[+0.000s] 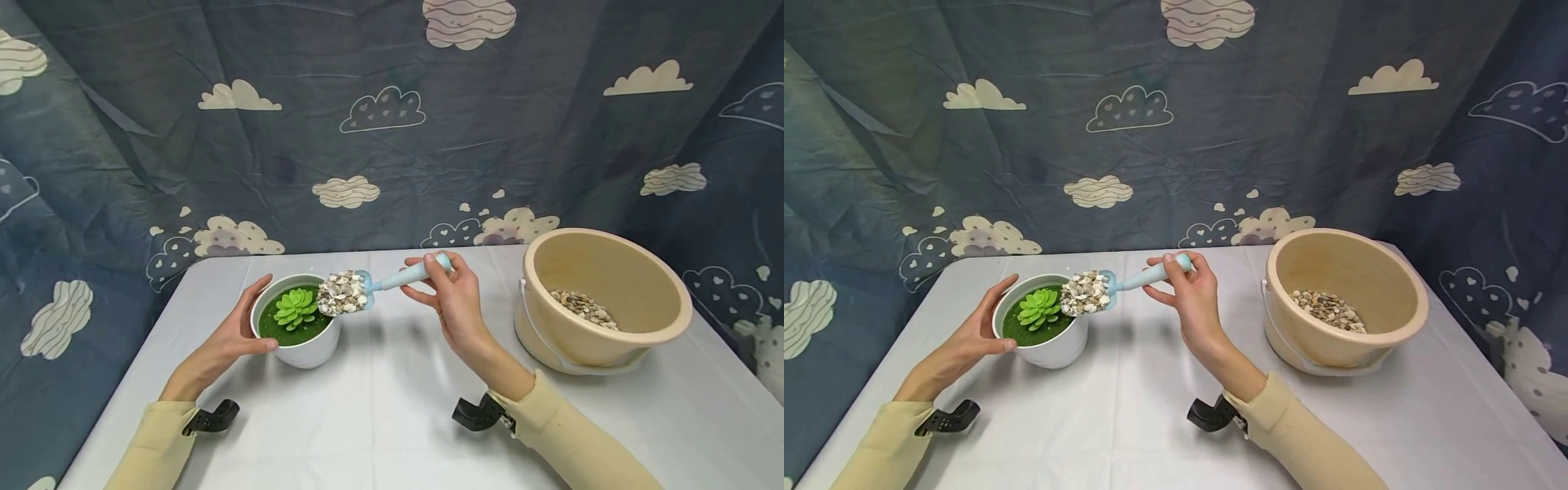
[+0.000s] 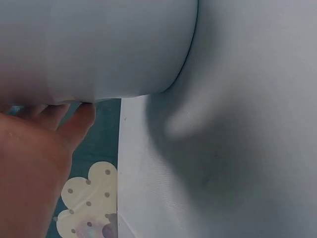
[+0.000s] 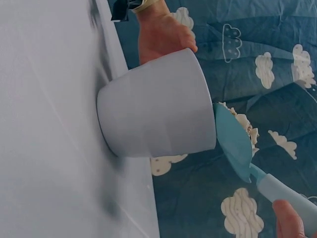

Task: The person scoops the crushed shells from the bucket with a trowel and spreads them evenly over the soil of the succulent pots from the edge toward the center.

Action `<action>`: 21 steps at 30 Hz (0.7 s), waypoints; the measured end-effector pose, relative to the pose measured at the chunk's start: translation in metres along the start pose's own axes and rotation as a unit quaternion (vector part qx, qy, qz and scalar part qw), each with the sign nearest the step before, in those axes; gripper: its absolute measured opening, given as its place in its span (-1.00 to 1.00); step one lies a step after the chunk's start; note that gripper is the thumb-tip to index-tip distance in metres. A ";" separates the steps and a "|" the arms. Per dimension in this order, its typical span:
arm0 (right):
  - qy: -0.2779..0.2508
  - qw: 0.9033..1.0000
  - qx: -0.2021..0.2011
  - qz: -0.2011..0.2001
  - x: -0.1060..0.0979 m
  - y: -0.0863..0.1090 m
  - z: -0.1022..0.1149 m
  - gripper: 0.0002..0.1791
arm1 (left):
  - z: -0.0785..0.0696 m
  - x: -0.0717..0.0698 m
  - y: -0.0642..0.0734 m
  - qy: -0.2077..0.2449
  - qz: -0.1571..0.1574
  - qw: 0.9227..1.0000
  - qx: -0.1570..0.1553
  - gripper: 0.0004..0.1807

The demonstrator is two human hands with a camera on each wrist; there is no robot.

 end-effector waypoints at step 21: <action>0.026 0.999 -0.013 0.029 0.007 -0.006 0.000 -0.80 | -0.001 0.005 0.005 -0.075 -0.046 0.996 -0.027 0.10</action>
Point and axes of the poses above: each hand's wrist, its own y-axis away from the middle knuckle, its own x-axis out of the palm, z = x × y, the point moved 4 cm from there along -y, towards the middle knuckle, and after that the axes turned 14 degrees about -y, right-handed, at the moved point
